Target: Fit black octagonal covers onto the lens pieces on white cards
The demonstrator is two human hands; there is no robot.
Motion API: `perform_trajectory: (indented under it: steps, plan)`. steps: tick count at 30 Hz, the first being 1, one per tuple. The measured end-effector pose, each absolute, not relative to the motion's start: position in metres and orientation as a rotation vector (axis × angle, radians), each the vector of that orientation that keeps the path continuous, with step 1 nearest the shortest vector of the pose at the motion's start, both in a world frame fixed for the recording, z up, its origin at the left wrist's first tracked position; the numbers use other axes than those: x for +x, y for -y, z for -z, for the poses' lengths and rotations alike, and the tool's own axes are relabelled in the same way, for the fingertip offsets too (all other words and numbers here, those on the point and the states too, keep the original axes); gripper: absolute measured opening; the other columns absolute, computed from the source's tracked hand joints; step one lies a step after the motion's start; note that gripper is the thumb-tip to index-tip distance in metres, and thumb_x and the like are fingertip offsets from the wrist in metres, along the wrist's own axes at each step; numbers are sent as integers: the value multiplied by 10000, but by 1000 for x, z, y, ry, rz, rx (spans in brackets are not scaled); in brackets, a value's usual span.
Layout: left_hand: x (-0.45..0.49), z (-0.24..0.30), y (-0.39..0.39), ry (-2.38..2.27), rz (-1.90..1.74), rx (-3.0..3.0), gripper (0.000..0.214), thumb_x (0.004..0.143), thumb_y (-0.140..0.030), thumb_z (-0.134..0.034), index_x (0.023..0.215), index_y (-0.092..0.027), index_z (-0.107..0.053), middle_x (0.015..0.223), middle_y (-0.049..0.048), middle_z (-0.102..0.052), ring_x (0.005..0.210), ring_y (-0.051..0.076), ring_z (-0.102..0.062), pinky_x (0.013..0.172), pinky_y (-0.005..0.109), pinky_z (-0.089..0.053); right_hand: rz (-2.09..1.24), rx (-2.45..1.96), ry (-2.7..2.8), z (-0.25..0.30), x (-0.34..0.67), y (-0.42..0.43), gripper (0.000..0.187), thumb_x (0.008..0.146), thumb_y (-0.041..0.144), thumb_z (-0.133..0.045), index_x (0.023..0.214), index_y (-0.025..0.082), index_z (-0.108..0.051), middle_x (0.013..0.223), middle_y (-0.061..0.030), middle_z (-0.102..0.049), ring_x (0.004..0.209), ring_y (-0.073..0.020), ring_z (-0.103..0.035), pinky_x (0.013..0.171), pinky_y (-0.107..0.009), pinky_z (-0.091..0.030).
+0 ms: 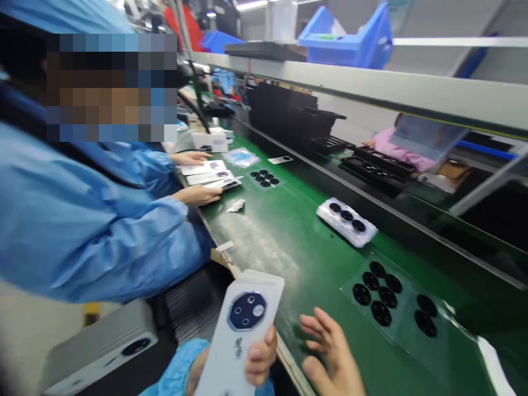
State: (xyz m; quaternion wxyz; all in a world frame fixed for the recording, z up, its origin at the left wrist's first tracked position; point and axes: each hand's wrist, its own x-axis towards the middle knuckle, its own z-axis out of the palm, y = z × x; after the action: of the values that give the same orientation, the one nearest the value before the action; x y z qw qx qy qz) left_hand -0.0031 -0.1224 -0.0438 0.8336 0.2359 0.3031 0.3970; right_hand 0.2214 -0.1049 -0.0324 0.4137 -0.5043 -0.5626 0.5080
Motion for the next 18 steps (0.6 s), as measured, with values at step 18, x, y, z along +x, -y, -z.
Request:
perform_trajectory:
  steps: [18]
  plan:
    - [27,16,43,-804,-832,1178,380,717,-448,-659,963,-160,-621,900,32,-689,861,235,-610,770,301,-487,-1392,-1068,566,19,172,76,402,674,453,-738,921,165,-604,881,-54,-695,813,-213,-641,709,-297,-493]
